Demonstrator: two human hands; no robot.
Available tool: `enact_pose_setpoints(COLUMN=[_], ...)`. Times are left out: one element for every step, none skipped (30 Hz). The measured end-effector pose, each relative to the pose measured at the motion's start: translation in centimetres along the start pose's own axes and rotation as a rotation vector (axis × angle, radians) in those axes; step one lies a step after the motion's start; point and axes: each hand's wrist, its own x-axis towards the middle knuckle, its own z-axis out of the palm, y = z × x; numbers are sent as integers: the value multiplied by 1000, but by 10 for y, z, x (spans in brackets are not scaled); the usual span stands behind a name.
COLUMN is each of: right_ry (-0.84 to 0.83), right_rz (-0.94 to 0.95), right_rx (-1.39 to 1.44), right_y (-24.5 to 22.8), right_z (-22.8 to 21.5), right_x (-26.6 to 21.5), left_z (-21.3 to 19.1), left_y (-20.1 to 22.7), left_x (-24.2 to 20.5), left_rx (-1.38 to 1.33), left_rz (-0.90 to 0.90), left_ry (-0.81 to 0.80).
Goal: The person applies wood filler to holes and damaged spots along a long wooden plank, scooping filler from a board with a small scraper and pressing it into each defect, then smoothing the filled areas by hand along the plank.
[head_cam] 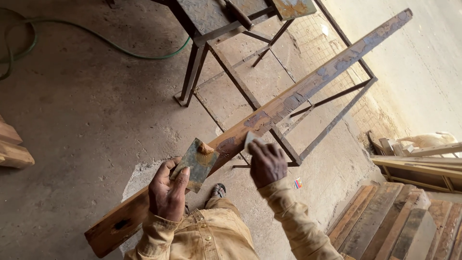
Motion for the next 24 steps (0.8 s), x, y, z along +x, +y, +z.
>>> enact_pose_setpoints(right_ry=[1,-9,-18,-17,30,77,79,82,84,86,163,240,245,237,229,235,306,376,381,391,399,402,405,406], right_rz=[5,-29,-64,-60,-80,-99,-97,-52,-6,-3,133,270,274,381,485,486,530,571,573,546,524,533,523,513], right_rx=[-1,6,14,15,73,131,132,128,124,125,232,339,341,428,517,520,730,941,948,830,712,718,633,548], right_y=[-8,-16,-24,-30,-36,-42,-29,-16,-2,2,5,9,26,43,60,67,72,77,75,74,72,62,53,45], right_z=[-4,-8,-11,-24,-38,-51,-42,-32,-23,-31,-38,-46,-35,-24,-12,-7,-1,5,6,7,8,5,1,-4], right_x=[-2,-5,-7,-4,0,4,-1,-6,-11,-4,4,11,6,1,-3,-5,-8,-12,-11,-10,-11,-9,-7,-4], left_z=[-1,-1,-2,-2,-1,-1,0,0,1,1,1,1,0,0,0,-2,-6,-9,-10,-10,-11,-8,-4,0], left_y=[-7,-13,-20,-21,-21,-22,-20,-17,-14,-12,-9,-6,-6,-6,-6,-12,-19,-25,-27,-29,-31,-23,-17,-10], left_x=[0,1,1,1,2,2,2,2,2,1,1,0,-1,-1,-2,-2,-3,-5,-5,-4,-5,-6,-6,-6], left_rx=[2,13,25,28,15,2,5,-5,-15,-11,-4,3,7,25,43,47,55,62,70,30,-8,3,40,77], left_rz=[-1,-1,0,0,2,4,5,20,35,35,44,53,56,51,48,53,-12,-77,-74,-92,-113,-113,-35,43], left_ry=[-5,-3,1,-2,0,2,1,2,4,2,-5,-11,-15,-8,1,-1,8,17,18,20,19,16,6,-4])
